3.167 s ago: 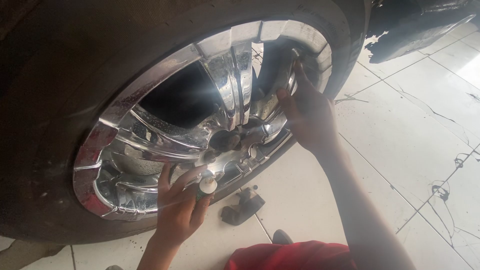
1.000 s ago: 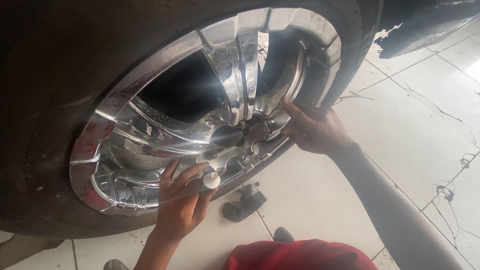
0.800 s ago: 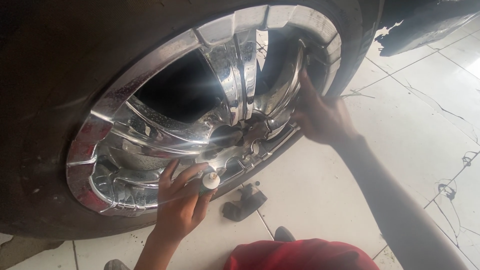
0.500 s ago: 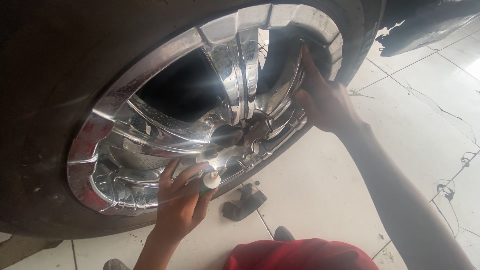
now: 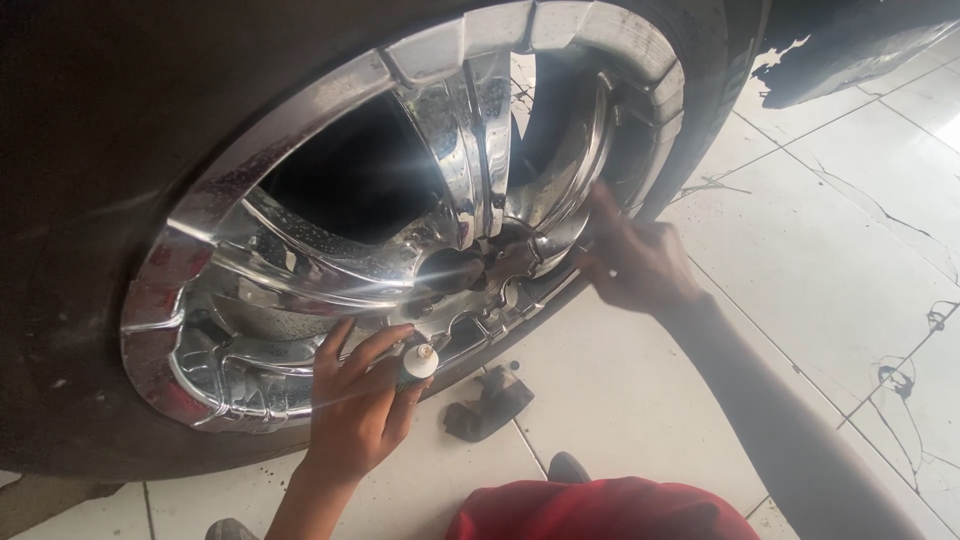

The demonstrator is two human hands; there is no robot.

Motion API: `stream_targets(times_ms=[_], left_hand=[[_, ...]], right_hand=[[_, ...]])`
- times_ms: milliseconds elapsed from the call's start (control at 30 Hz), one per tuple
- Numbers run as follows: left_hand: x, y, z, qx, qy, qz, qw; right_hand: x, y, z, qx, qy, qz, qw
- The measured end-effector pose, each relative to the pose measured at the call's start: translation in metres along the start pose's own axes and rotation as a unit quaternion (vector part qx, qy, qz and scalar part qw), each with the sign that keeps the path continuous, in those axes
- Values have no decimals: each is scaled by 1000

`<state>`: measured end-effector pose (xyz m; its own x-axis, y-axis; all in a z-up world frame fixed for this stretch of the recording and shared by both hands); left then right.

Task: Polishing a chrome car wheel using rubbing compound and a cloth.

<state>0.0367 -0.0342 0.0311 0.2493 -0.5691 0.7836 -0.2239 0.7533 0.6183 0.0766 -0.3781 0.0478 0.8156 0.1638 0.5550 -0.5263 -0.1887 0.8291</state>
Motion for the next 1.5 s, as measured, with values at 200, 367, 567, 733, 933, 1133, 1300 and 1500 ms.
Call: stream_targets(times_ms=[200, 367, 567, 733, 933, 1133, 1300, 1500], left_hand=[[2, -6, -1, 16, 7, -9, 1000], [2, -2, -1, 10, 4, 2, 1000], [2, -1, 2, 6, -5, -1, 1000], [5, -3, 5, 11, -8, -7, 1000], [11, -10, 7, 15, -5, -4, 1000], [12, -11, 8, 18, -7, -3, 1000], [11, -10, 9, 19, -8, -6, 1000], [12, -9, 21, 6, -26, 14, 1000]], right_hand=[[54, 42, -4, 68, -110, -1, 992], [49, 30, -12, 50, -158, -72, 983], [20, 30, -36, 18, -21, 4, 1000], [14, 26, -17, 45, -55, 9, 997], [36, 49, 8, 105, -161, 59, 980], [41, 51, -5, 37, -169, 25, 985], [12, 35, -28, 15, -154, 20, 988], [-15, 28, -23, 92, -97, 97, 986]])
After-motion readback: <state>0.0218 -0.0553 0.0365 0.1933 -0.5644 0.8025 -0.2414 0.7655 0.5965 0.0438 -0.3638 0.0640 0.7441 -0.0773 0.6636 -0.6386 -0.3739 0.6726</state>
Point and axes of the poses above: each hand's wrist, its own x-axis towards the middle knuckle, its own y-axis out of the back of the hand, z = x × y, the point moved 6 cm from there along x, towards the middle knuckle, and after that the axes turned 14 degrees about -y, right-handed, at the moved point
